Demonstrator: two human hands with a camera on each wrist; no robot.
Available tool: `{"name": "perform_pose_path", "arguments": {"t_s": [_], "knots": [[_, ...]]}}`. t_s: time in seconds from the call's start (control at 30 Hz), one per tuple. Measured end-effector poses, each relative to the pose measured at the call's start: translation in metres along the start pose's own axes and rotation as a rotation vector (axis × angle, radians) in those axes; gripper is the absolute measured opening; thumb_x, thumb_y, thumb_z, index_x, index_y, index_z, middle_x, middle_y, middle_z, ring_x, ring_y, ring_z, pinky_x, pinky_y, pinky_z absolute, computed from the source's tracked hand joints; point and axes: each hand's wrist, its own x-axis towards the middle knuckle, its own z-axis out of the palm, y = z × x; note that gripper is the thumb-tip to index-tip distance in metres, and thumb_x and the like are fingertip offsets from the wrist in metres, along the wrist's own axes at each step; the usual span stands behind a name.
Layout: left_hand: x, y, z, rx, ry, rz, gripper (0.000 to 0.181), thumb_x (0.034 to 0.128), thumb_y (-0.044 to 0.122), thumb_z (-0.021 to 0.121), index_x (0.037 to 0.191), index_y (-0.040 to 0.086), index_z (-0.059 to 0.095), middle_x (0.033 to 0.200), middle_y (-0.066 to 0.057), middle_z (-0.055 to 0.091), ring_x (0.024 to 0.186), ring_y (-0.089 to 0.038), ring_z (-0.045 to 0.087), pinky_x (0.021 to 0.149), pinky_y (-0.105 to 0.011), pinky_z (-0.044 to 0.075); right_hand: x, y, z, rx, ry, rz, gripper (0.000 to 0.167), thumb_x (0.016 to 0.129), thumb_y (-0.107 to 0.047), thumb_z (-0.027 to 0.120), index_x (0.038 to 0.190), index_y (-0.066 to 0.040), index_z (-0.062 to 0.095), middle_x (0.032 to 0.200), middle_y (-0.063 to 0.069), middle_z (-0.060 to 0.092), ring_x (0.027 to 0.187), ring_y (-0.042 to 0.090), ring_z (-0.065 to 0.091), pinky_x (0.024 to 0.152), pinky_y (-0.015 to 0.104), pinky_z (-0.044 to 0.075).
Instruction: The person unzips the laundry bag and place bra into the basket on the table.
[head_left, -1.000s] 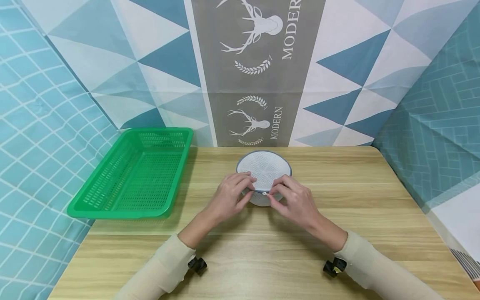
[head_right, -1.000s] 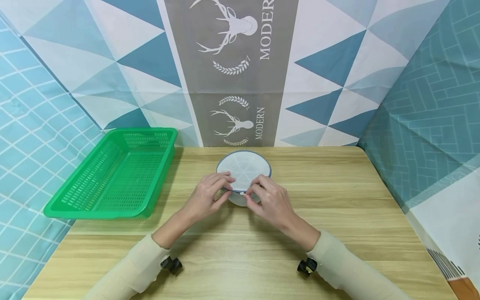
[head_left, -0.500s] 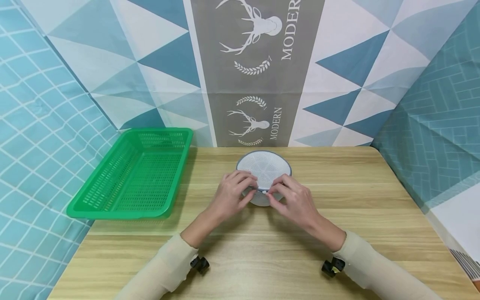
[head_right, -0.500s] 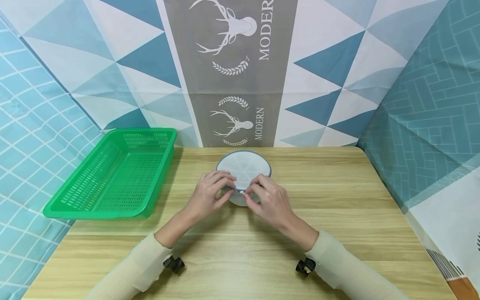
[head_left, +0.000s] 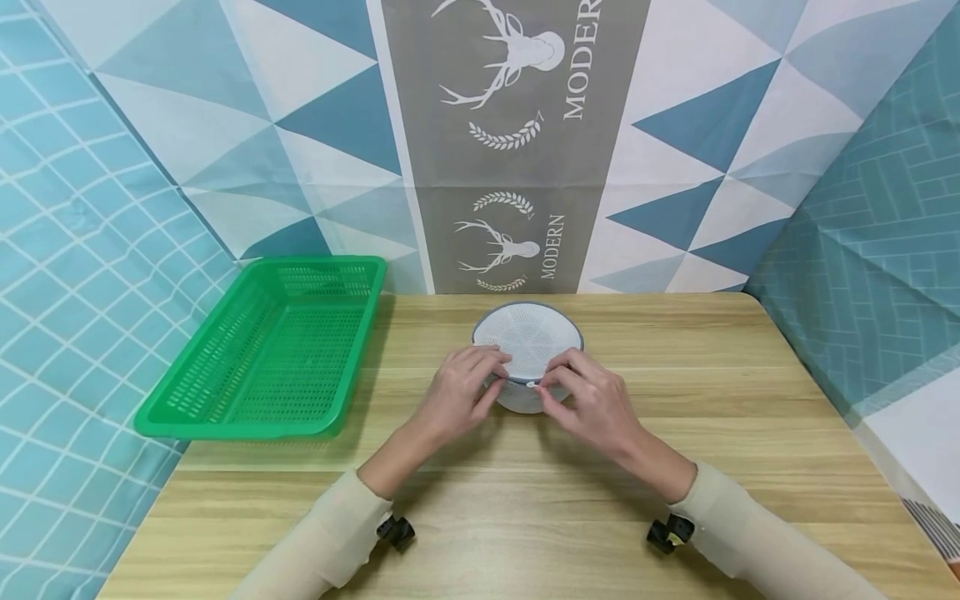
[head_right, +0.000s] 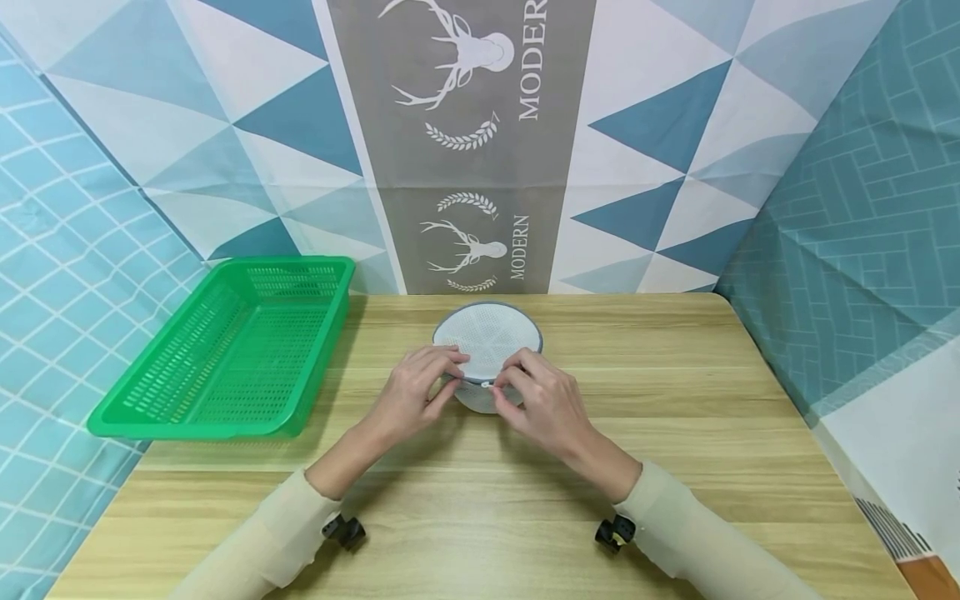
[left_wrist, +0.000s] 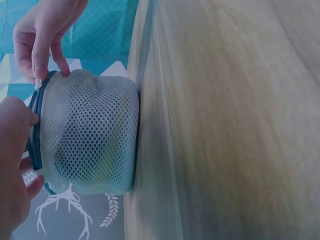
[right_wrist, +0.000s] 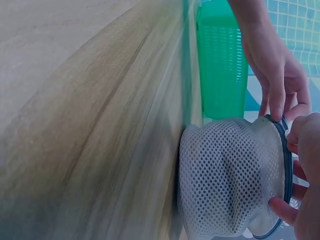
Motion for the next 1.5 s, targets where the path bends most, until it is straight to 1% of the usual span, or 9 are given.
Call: {"name": "perform_pose_path", "arguments": {"t_s": [0.3,0.57,0.77,0.97,1.17,1.3,1.4,1.5], "knots": [[0.0011,-0.0006,-0.0002,0.002,0.009,-0.006,0.017,0.0914,0.006,0.086,0.103,0.014,0.076,0.124,-0.006,0.085,0.126,-0.029,0.078,0.102,-0.053,0.062,0.0004,-0.0017,0.0010,0.007,-0.003,0.007,0.014,0.081,-0.003,0.091,0.087,-0.009,0.080,0.100,0.006,0.074,0.086,0.018,0.075,0.065,0.032,0.063],[0.0019,0.0000,-0.0008,0.024,-0.007,0.010,0.017,0.0908,0.008,0.088,0.102,0.016,0.078,0.124,-0.005,0.085,0.125,-0.028,0.078,0.101,-0.053,0.062,0.0004,-0.0024,0.0017,0.000,-0.001,-0.001,0.014,0.081,-0.004,0.091,0.086,-0.010,0.080,0.098,0.005,0.073,0.084,0.018,0.072,0.061,0.027,0.057],[0.0012,-0.0003,-0.0009,0.019,-0.012,0.002,0.018,0.0910,0.007,0.088,0.101,0.015,0.076,0.125,-0.006,0.085,0.126,-0.030,0.079,0.105,-0.054,0.063,0.0001,-0.0030,0.0014,-0.008,-0.012,0.009,0.014,0.081,-0.004,0.092,0.086,-0.010,0.080,0.099,0.005,0.074,0.085,0.018,0.073,0.061,0.028,0.058],[0.0008,-0.0008,-0.0011,0.019,-0.019,0.004,0.016,0.0919,0.006,0.085,0.100,0.013,0.074,0.126,-0.008,0.086,0.127,-0.030,0.079,0.107,-0.055,0.063,0.0002,-0.0033,0.0004,-0.009,-0.022,0.014,0.014,0.081,-0.005,0.092,0.086,-0.010,0.080,0.100,0.005,0.074,0.086,0.019,0.073,0.062,0.029,0.059],[0.0001,-0.0011,-0.0019,0.011,-0.025,-0.008,0.013,0.0943,0.005,0.083,0.102,0.012,0.074,0.126,-0.009,0.086,0.127,-0.031,0.079,0.110,-0.055,0.062,-0.0002,-0.0024,-0.0001,-0.012,-0.027,0.018,0.014,0.081,-0.005,0.092,0.086,-0.009,0.080,0.099,0.005,0.074,0.086,0.019,0.073,0.064,0.031,0.062],[0.0008,-0.0008,-0.0024,0.011,-0.018,-0.001,0.014,0.0940,0.005,0.083,0.103,0.011,0.075,0.125,-0.010,0.086,0.127,-0.032,0.079,0.111,-0.056,0.063,0.0004,-0.0026,0.0000,-0.010,-0.024,0.019,0.013,0.082,-0.006,0.092,0.087,-0.010,0.080,0.099,0.005,0.074,0.087,0.019,0.074,0.064,0.031,0.062],[0.0015,-0.0009,-0.0019,0.014,-0.002,0.005,0.015,0.0932,0.005,0.083,0.105,0.012,0.075,0.123,-0.009,0.087,0.127,-0.032,0.079,0.107,-0.055,0.063,0.0003,-0.0027,0.0008,-0.006,-0.012,0.013,0.013,0.082,-0.006,0.092,0.086,-0.010,0.080,0.099,0.005,0.074,0.086,0.019,0.073,0.063,0.030,0.060],[0.0025,-0.0007,-0.0011,0.025,0.010,0.010,0.018,0.0916,0.006,0.086,0.104,0.014,0.076,0.124,-0.006,0.087,0.126,-0.029,0.079,0.103,-0.052,0.063,0.0006,-0.0031,0.0018,0.000,0.001,0.007,0.014,0.082,-0.005,0.092,0.086,-0.010,0.080,0.098,0.005,0.074,0.086,0.019,0.072,0.063,0.028,0.058]]}}
